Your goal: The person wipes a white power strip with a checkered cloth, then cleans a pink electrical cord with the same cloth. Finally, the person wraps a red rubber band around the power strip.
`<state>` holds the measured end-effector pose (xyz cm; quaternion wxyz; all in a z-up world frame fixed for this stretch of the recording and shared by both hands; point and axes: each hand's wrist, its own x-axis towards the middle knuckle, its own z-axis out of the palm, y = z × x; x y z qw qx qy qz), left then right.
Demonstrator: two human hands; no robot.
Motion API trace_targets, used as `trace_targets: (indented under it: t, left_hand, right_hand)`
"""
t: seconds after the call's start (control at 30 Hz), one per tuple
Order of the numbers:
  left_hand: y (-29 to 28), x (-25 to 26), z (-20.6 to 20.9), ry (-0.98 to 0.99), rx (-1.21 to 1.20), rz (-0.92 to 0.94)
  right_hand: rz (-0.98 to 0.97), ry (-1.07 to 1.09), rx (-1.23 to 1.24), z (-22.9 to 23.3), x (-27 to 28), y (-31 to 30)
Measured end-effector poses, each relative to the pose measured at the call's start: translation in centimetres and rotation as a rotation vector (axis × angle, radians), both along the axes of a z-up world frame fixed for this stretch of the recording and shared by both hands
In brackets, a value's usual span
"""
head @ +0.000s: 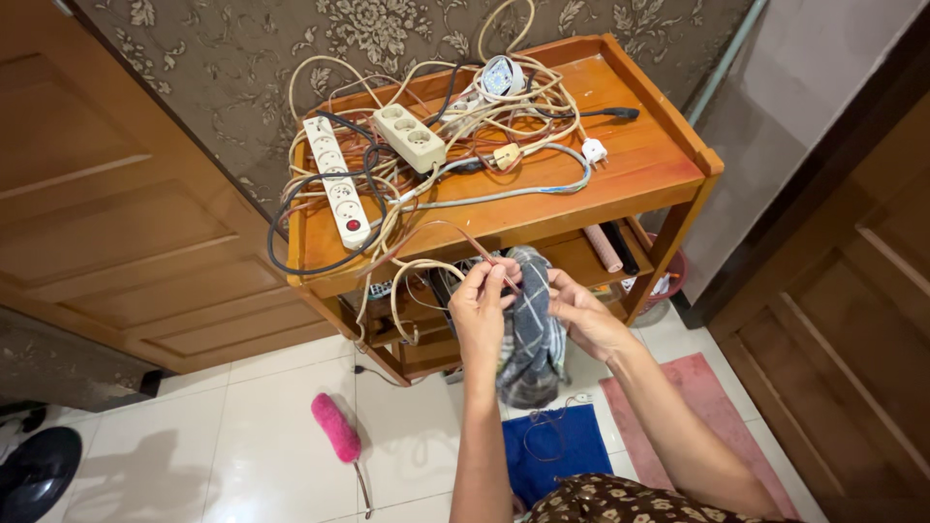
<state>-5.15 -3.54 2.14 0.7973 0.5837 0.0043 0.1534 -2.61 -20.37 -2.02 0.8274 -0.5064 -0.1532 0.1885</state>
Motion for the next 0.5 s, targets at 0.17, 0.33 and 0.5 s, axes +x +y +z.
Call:
trace_targets:
  t: [0.17, 0.33, 0.5]
  left_hand:
    - [0.6, 0.2, -0.1, -0.08, 0.049, 0.003]
    - [1.1, 0.5, -0.2, -0.084, 0.027, -0.022]
    - [1.0, 1.4, -0.7, -0.104, 0.007, -0.049]
  right_hand:
    - [-0.127, -0.012, -0.015, -1.4, 0.8, 0.1]
    - [-0.204, -0.04, 0.01, -3.9, 2.1, -0.3]
    - [-0.494, -0.64, -0.372, -2.6, 1.9, 0.8]
